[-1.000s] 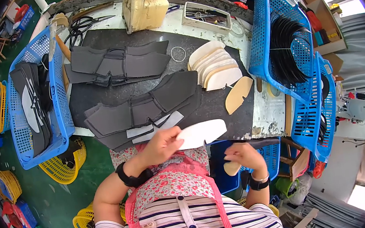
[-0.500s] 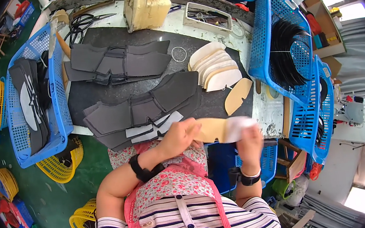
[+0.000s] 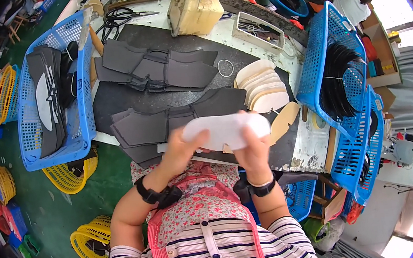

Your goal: The person moves a blue basket and a stack of tan pieces by hand, then peels the backing from a white piece and presses it onto a black material piece. This process is repeated for several black material pieces, which are then stacked on the work surface.

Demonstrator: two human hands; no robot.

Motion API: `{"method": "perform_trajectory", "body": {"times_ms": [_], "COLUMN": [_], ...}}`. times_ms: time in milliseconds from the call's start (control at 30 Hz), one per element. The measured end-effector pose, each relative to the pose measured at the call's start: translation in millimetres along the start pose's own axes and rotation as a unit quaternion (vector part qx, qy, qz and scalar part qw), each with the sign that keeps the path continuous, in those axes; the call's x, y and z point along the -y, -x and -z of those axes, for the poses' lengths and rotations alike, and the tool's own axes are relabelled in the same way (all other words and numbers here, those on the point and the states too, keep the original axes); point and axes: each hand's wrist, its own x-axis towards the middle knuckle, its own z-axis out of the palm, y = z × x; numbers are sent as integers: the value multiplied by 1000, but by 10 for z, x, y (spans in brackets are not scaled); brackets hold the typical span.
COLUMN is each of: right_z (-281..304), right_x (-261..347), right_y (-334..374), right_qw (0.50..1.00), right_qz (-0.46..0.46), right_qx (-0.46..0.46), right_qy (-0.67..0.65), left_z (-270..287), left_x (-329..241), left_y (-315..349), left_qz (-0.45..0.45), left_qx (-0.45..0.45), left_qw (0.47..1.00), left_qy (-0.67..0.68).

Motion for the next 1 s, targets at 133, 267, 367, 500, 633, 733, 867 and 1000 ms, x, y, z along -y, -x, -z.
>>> {"method": "perform_trajectory", "body": {"times_ms": [133, 267, 367, 500, 633, 733, 867, 1000], "right_z": [-64, 87, 147, 129, 137, 144, 246, 303], "right_x": [-289, -573, -690, -720, -756, -630, -347, -77], "right_y": [-302, -375, -369, -385, -369, -358, -224, 150], "right_qw": [944, 804, 774, 747, 685, 558, 586, 621], "right_qz": [-55, 51, 99, 111, 183, 161, 111, 49], "right_qx": [-58, 12, 16, 20, 32, -25, -52, -37], "right_qy": [321, 592, 625, 655, 704, 814, 801, 781], "left_z": [439, 659, 728, 783, 721, 662, 658, 753], "left_x": [-230, -139, -27, -21, -112, -292, -628, -741], "left_y": [71, 88, 101, 63, 56, 48, -24, -425], "left_qz": [-66, -107, -122, -107, -99, -18, 64, -181], "left_qx": [-138, -167, -186, -187, -190, -169, -163, -163], "left_qw": [968, 892, 878, 863, 789, 654, 596, 564], "left_qy": [-199, -406, -424, -458, -576, -737, -784, -789]}}
